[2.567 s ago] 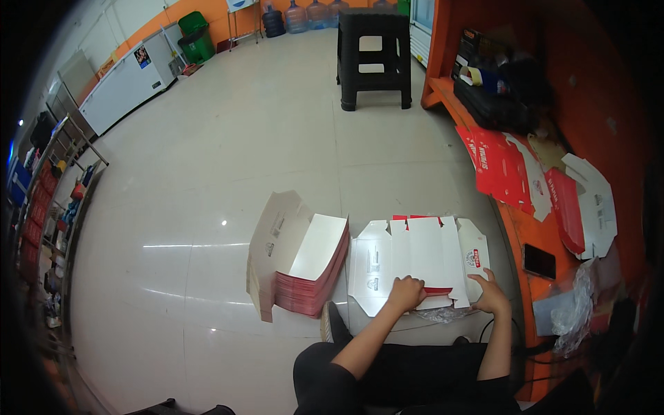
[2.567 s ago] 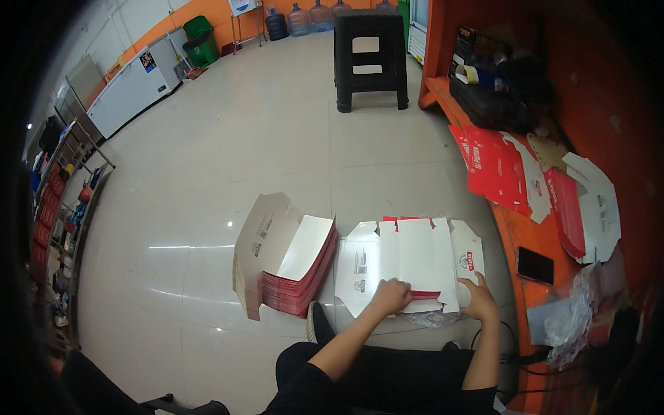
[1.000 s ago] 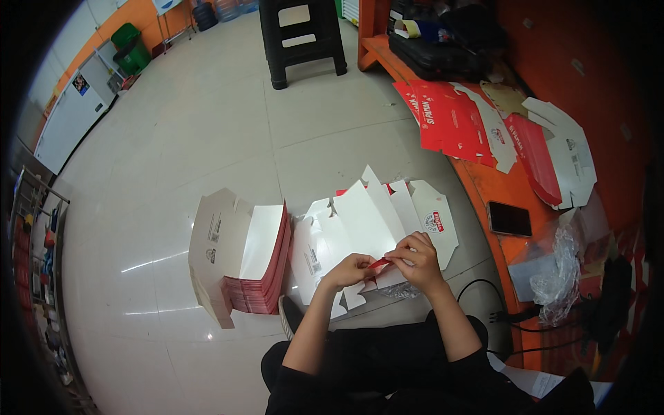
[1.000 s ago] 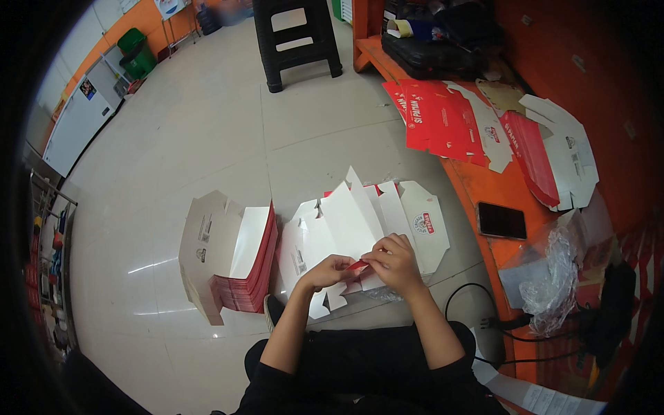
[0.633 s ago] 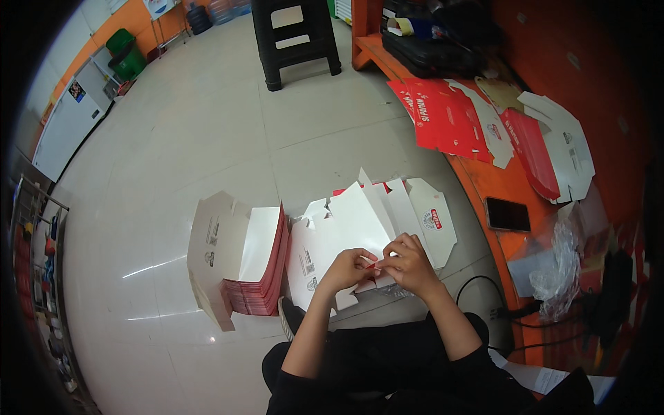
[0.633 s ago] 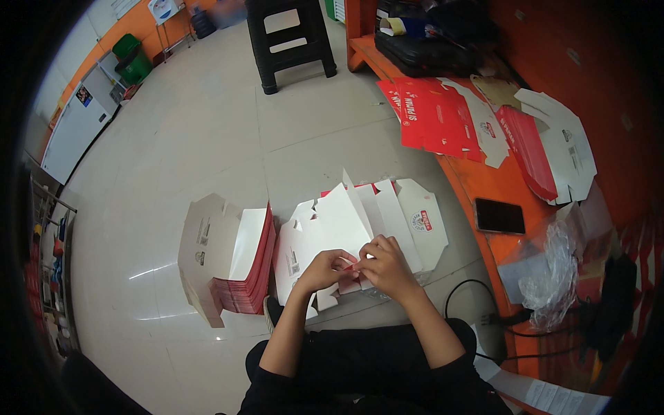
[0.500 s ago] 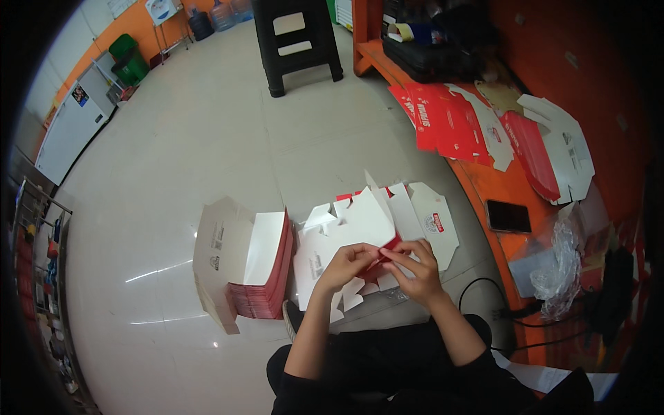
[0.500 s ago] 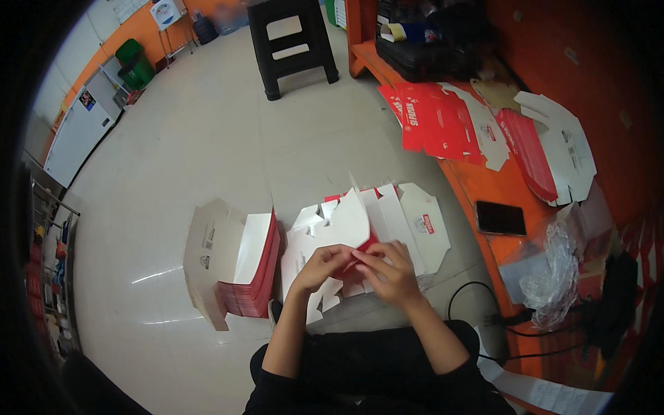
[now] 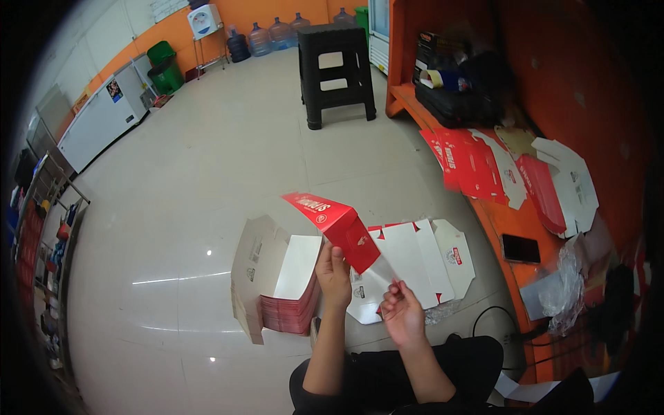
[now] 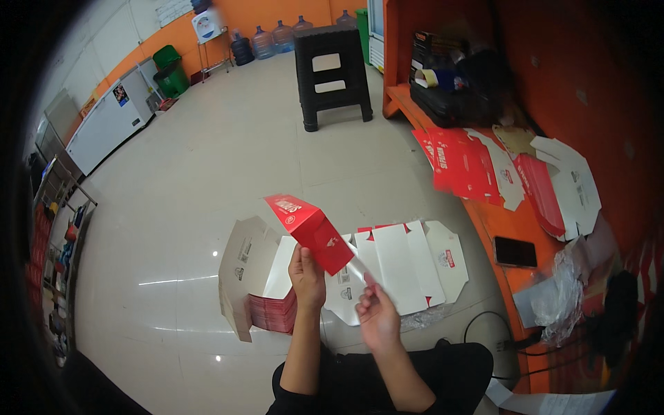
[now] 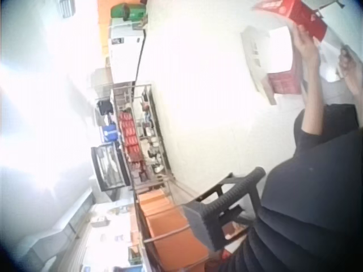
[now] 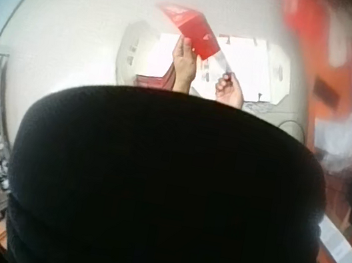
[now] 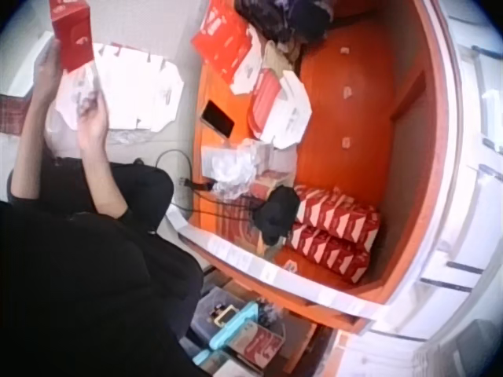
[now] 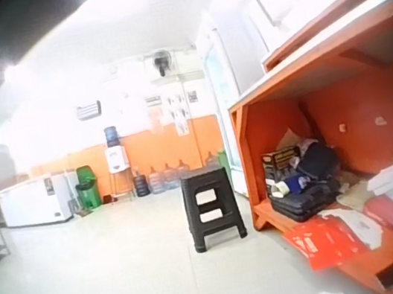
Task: The person sits on the floor and folds flat red and white cardboard pieces into small boxes. They repeatedly pick up a piece, fold the sides, and place the finished box into a stack on their lap.
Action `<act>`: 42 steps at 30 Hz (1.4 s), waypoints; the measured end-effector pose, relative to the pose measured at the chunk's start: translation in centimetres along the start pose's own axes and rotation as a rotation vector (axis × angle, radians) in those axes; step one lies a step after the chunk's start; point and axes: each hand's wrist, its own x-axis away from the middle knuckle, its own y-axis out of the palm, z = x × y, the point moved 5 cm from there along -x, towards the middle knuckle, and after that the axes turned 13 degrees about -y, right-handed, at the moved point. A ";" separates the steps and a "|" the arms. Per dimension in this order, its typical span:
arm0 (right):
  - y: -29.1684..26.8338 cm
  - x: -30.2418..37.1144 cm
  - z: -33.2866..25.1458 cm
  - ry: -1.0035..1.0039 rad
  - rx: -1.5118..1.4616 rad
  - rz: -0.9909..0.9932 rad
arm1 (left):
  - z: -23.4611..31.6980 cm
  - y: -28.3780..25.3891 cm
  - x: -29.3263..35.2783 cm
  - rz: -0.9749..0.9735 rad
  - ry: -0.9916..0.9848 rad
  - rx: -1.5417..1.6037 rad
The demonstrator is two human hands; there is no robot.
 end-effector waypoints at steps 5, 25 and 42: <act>5.7 -0.8 -3.8 -0.554 0.647 -0.013 | 1.9 -0.1 0.3 0.115 0.046 -0.085; 9.6 -6.1 0.3 -0.746 1.064 -0.338 | -5.3 2.3 1.0 -0.177 -0.197 0.511; 3.5 -4.4 23.2 0.101 2.004 -1.394 | -21.3 0.1 7.0 -0.741 -0.270 -1.710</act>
